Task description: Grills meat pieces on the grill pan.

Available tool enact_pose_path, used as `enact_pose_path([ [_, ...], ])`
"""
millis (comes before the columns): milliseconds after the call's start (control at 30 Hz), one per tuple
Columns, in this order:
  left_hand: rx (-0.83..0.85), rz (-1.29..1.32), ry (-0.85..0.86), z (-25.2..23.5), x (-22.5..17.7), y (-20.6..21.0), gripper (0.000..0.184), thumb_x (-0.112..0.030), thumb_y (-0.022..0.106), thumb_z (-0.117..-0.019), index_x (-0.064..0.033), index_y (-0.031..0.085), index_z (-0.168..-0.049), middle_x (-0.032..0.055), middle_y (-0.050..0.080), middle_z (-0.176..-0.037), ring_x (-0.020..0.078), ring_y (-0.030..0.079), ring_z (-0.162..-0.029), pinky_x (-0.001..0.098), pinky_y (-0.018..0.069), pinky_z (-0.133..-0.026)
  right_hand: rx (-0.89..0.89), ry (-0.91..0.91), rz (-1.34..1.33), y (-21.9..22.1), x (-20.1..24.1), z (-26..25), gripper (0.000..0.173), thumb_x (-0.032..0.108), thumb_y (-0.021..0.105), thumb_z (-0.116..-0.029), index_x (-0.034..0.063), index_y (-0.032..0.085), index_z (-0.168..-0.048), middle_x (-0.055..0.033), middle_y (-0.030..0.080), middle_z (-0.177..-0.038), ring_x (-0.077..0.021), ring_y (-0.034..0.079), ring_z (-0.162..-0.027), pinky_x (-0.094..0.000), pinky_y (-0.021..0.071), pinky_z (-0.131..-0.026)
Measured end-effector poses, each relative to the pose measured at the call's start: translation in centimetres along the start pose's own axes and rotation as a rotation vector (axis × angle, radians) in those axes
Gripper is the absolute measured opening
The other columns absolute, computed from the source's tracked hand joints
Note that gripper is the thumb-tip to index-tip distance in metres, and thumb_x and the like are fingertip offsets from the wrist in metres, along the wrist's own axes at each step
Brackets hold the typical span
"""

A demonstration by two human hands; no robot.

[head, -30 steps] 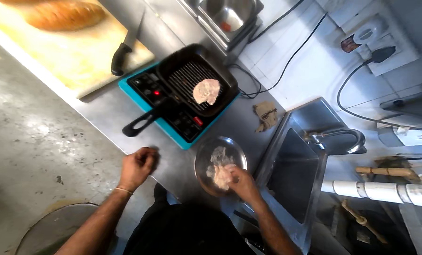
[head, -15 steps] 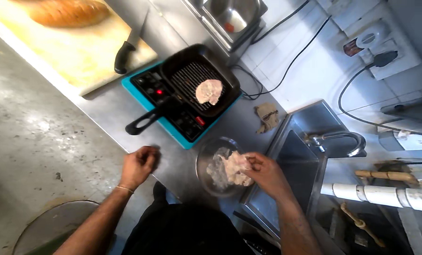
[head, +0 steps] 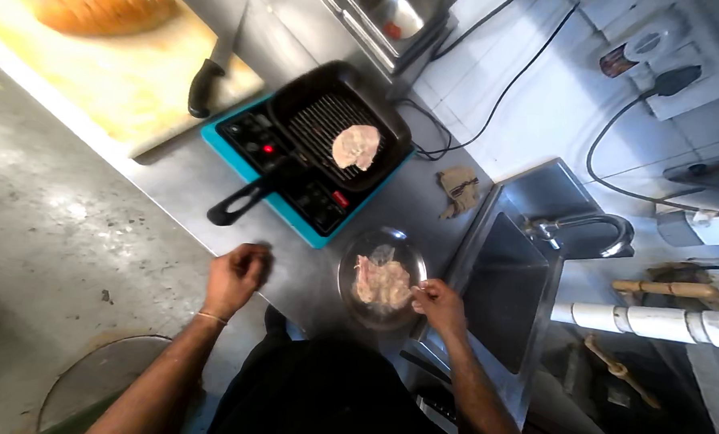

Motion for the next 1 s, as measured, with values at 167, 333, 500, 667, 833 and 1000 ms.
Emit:
enact_pose_path([
  [167, -0.010, 0.010, -0.004, 0.0, -0.1, 0.1, 0.017, -0.011, 0.059, -0.0978, -0.0013, 0.071, -0.107, 0.0078, 0.069, -0.076, 0.0138, 0.063, -0.058, 0.0374, 0.0564, -0.057, 0.034, -0.020, 0.144, 2.6, 0.2, 0.2, 0.015, 0.014, 0.077, -0.0919, 0.0035, 0.074, -0.103, -0.0147, 0.070, -0.102, -0.0279, 0.070, -0.092, -0.0488, 0.0581, -0.086],
  [333, -0.006, -0.001, -0.004, 0.1, 0.1, 0.2, 0.018, -0.012, 0.058, -0.0987, -0.0017, 0.071, -0.106, 0.0076, 0.069, -0.077, 0.0131, 0.064, -0.060, 0.0369, 0.0563, -0.059, 0.005, -0.095, 0.168, 2.7, 0.8, 0.2, 0.011, 0.008, 0.076, -0.0910, 0.0032, 0.075, -0.101, -0.0145, 0.071, -0.103, -0.0279, 0.070, -0.092, -0.0492, 0.0580, -0.087],
  [500, -0.003, -0.004, -0.020, 0.0, 0.3, 0.1, 0.018, -0.012, 0.059, -0.0982, -0.0023, 0.071, -0.107, 0.0080, 0.069, -0.077, 0.0153, 0.064, -0.059, 0.0399, 0.0572, -0.058, -0.054, -0.256, 0.070, 3.3, 2.3, 0.4, 0.013, 0.005, 0.078, -0.0879, 0.0051, 0.078, -0.101, -0.0137, 0.071, -0.110, -0.0266, 0.070, -0.096, -0.0477, 0.0585, -0.088],
  [667, -0.015, -0.032, -0.016, 0.1, 0.1, 0.0, 0.020, -0.014, 0.058, -0.0976, -0.0021, 0.071, -0.107, 0.0085, 0.070, -0.078, 0.0160, 0.064, -0.061, 0.0414, 0.0559, -0.060, 0.005, -0.227, 0.142, 2.6, 4.0, -0.4, 0.012, 0.008, 0.071, -0.0952, 0.0043, 0.077, -0.104, -0.0160, 0.074, -0.105, -0.0315, 0.071, -0.095, -0.0541, 0.0572, -0.088],
  [833, -0.012, -0.009, -0.024, 0.0, 0.2, 0.0, 0.018, -0.012, 0.058, -0.0984, -0.0031, 0.071, -0.107, 0.0069, 0.069, -0.077, 0.0133, 0.063, -0.060, 0.0380, 0.0560, -0.058, 0.037, -0.097, 0.044, 3.2, 2.8, -4.2, 0.045, 0.018, 0.077, -0.0931, 0.0049, 0.063, -0.133, -0.0171, 0.071, -0.120, -0.0317, 0.069, -0.108, -0.0536, 0.0553, -0.096],
  [1000, -0.007, 0.001, -0.047, 0.1, -0.1, 0.0, 0.017, -0.012, 0.058, -0.0985, -0.0036, 0.071, -0.106, 0.0057, 0.068, -0.074, 0.0122, 0.063, -0.057, 0.0360, 0.0554, -0.056, 0.213, -0.060, 0.045, 4.3, 4.2, -5.1, 0.034, 0.011, 0.079, -0.0872, 0.0045, 0.068, -0.119, -0.0185, 0.068, -0.099, -0.0327, 0.065, -0.088, -0.0549, 0.0536, -0.078],
])
Point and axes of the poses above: each hand's wrist, its own z-axis away from the middle knuckle, its own y-axis out of the palm, x = y × z, the point moved 7 cm from there along -z, towards the middle knuckle
